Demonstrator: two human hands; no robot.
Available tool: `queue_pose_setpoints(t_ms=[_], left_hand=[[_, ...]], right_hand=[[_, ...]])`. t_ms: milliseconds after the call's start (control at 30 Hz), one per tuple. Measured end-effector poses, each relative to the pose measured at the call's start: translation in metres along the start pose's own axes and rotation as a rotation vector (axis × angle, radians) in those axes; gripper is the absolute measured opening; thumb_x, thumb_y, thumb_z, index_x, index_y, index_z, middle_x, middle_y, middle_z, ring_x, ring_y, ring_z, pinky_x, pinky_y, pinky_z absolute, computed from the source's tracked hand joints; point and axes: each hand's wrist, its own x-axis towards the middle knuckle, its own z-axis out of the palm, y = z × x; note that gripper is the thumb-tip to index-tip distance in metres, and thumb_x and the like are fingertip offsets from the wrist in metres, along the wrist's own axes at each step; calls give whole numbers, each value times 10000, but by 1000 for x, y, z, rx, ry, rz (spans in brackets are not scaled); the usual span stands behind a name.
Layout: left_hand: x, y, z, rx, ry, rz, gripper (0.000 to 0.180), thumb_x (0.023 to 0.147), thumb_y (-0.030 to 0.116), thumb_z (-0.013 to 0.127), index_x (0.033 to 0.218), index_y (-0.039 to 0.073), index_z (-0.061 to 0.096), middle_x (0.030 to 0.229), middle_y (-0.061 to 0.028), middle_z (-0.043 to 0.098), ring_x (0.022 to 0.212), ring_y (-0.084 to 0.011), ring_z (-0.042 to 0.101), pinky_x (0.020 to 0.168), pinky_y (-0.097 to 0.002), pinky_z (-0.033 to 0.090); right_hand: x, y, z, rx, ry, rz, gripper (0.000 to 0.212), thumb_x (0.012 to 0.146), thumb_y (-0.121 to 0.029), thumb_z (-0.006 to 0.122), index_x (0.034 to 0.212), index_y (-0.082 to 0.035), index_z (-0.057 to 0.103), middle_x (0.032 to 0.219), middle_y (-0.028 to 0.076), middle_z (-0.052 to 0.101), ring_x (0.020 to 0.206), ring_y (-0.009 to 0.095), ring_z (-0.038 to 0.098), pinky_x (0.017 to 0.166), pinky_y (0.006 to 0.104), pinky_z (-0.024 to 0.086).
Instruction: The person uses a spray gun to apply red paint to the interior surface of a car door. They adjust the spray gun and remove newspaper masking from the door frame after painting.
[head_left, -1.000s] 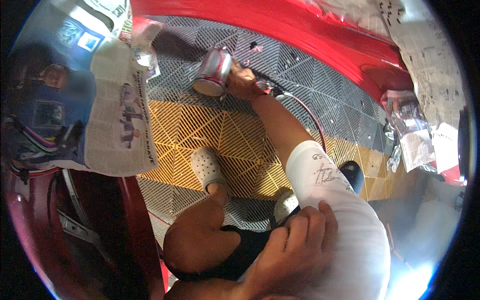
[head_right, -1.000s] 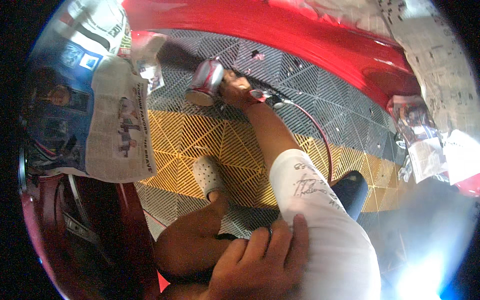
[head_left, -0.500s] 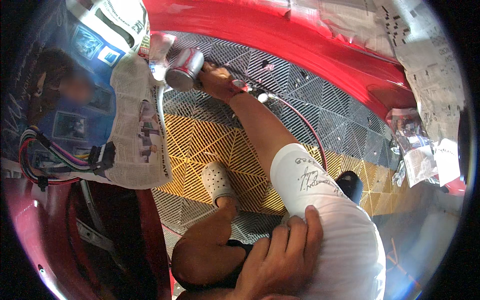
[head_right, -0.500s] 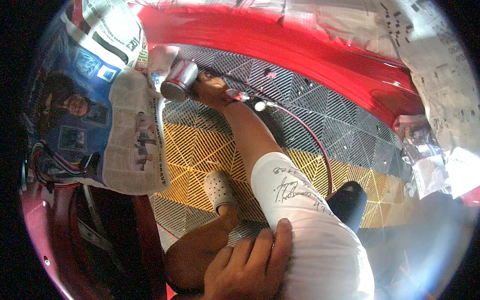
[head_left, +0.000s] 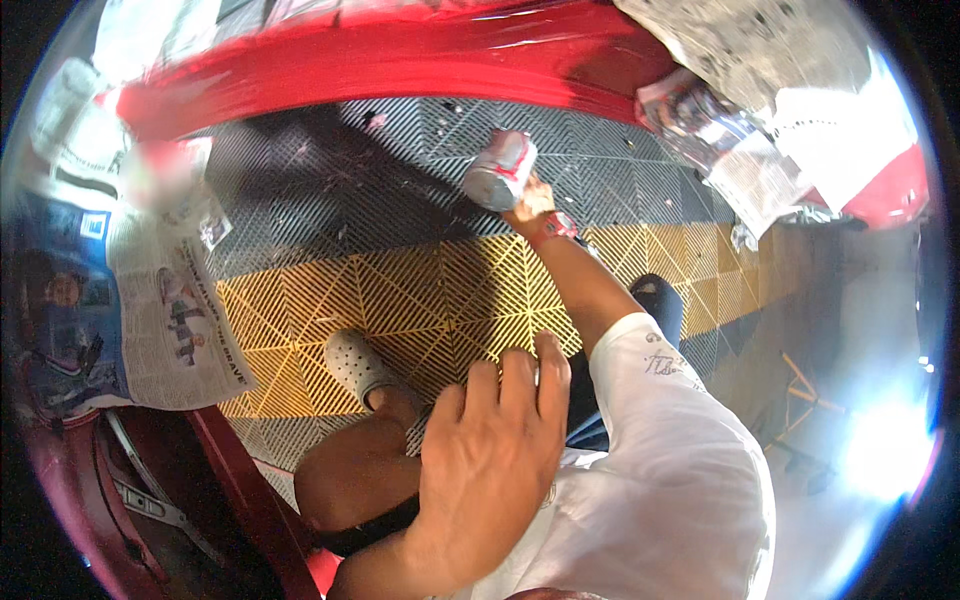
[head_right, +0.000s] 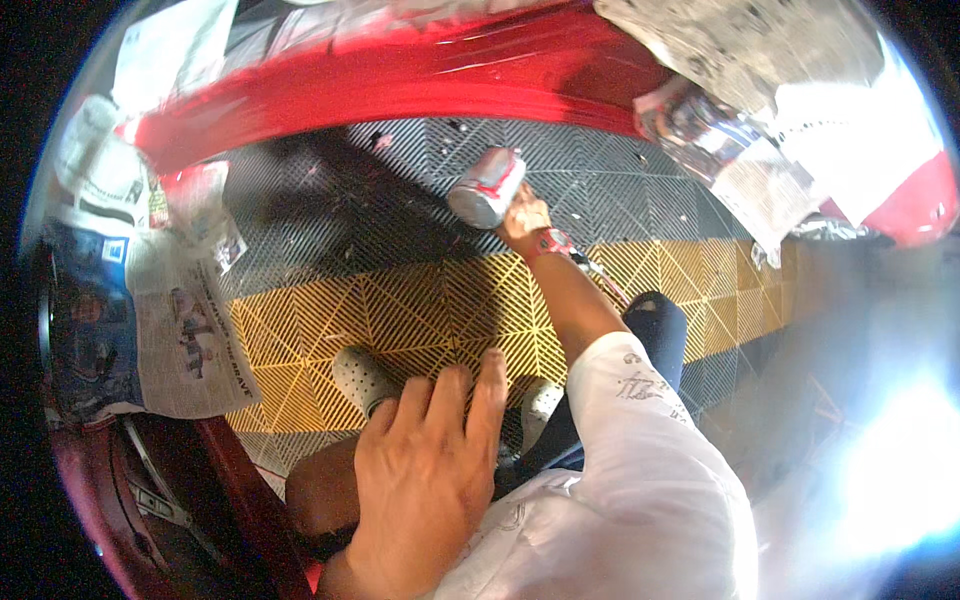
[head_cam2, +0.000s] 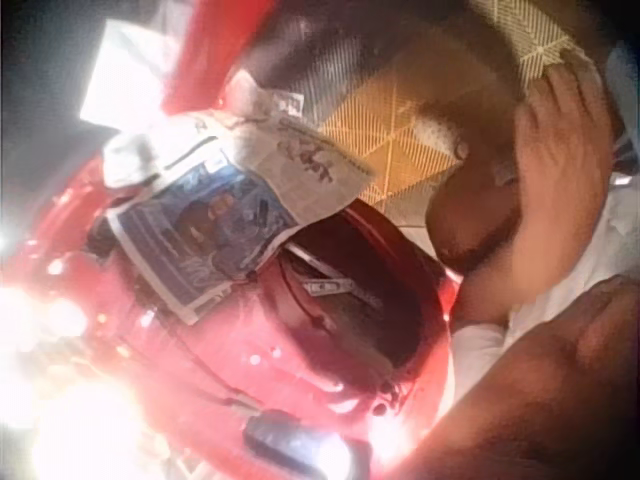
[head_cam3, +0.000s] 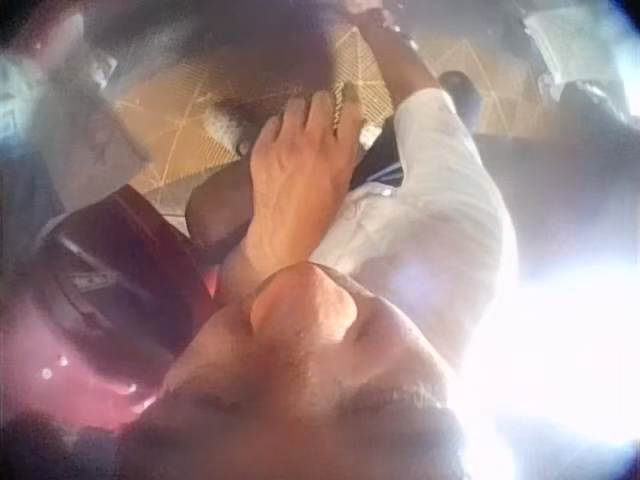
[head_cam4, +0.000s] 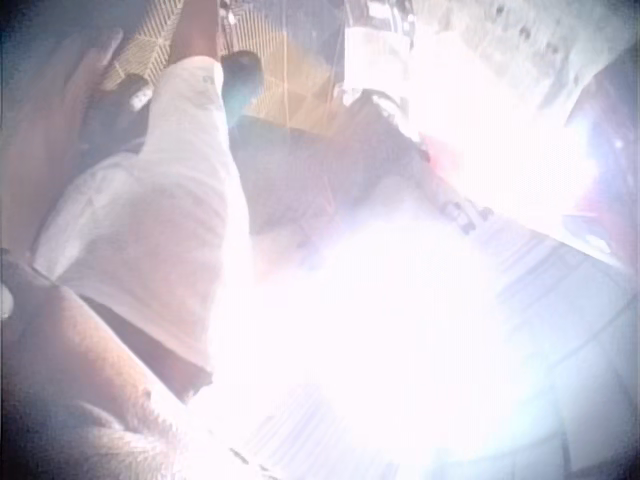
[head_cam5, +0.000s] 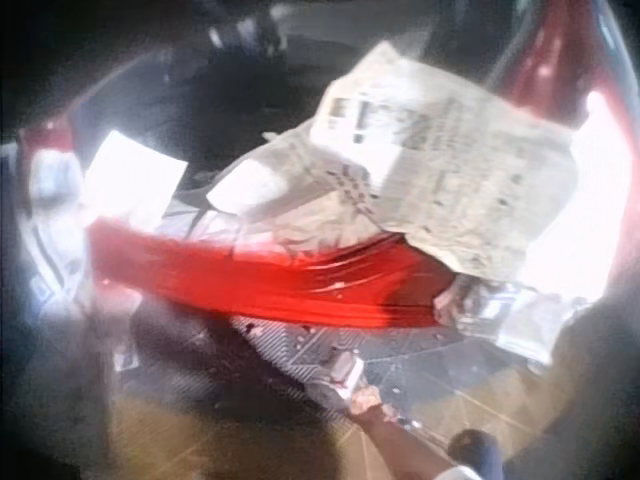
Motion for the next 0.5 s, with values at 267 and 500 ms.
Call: queue_pose_setpoints(t_ms=[267,500], left_hand=[[44,19,34,98,-9,80,353,911,146,631,1238,26,688,989,-62,633,907,-205,654,771,-336,542],[67,44,62,86,-176,143,374,914,136,648,1272,33,679,1039,-106,656,980,-259,675,848,-400,563]], right_hand=[[-104,56,-94,-127,383,307,304,935,-307,738,1165,-111,769,1192,150,765,1091,381,718,943,508,580],[-128,50,-134,70,497,637,536,1080,-458,630,1248,42,725,1302,255,718,1096,421,674,997,558,502]])
